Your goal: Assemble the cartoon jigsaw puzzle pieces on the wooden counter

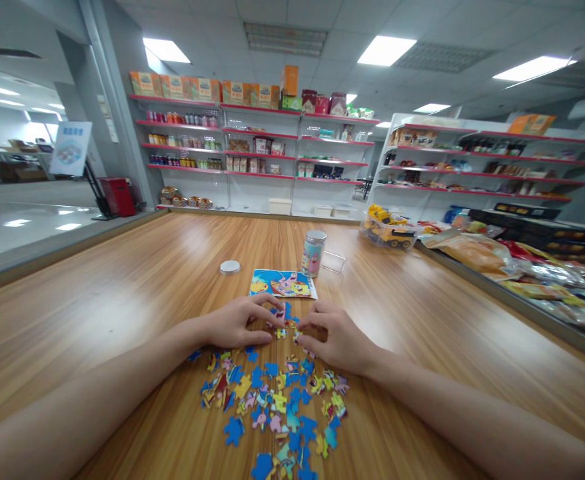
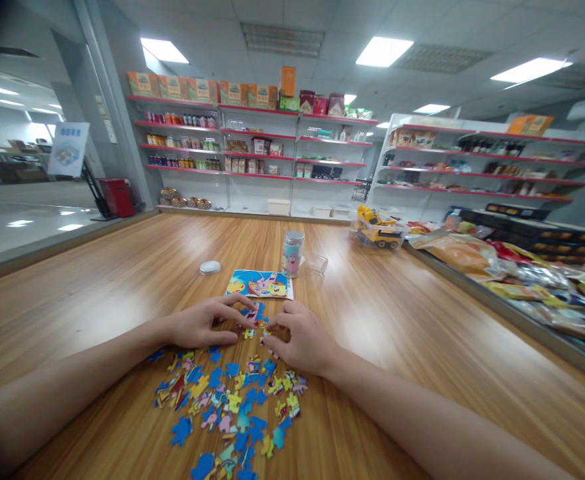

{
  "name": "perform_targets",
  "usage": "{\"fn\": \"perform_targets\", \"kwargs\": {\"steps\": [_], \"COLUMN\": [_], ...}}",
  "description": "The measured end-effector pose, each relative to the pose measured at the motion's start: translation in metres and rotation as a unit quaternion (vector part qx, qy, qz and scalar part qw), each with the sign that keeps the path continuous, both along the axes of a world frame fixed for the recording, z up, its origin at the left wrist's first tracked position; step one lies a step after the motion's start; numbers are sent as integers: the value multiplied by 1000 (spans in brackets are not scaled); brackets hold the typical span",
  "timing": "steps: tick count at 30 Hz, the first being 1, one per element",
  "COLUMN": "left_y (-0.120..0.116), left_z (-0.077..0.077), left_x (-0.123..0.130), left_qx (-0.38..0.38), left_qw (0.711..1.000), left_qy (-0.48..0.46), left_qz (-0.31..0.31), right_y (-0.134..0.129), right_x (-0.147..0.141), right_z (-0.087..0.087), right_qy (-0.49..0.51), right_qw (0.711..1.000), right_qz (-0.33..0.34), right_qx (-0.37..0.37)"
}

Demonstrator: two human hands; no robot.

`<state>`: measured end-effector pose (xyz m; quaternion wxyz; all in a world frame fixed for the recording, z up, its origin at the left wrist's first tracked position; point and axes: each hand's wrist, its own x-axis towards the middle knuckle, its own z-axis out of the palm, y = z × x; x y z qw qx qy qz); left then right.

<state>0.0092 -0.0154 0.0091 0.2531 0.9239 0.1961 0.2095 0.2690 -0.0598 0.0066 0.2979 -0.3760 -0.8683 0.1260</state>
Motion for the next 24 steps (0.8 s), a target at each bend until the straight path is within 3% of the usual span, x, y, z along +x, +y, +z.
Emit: {"fn": "perform_targets", "kwargs": {"steps": [7, 18, 24], "left_y": [-1, -3, -7], "left_z": [2, 1, 4], "left_x": [-2, 0, 2], "left_qx": [-49, 45, 77], "left_qw": [997, 998, 996], "left_qy": [-65, -10, 25], "left_qz": [-18, -31, -24], "right_y": [0, -4, -3], "right_x": [1, 0, 0], "right_z": [1, 5, 5], "right_qy": [11, -22, -11], "right_qw": [1000, 998, 1000], "right_qz": [-26, -40, -24], "right_qx": [5, 35, -1]}}
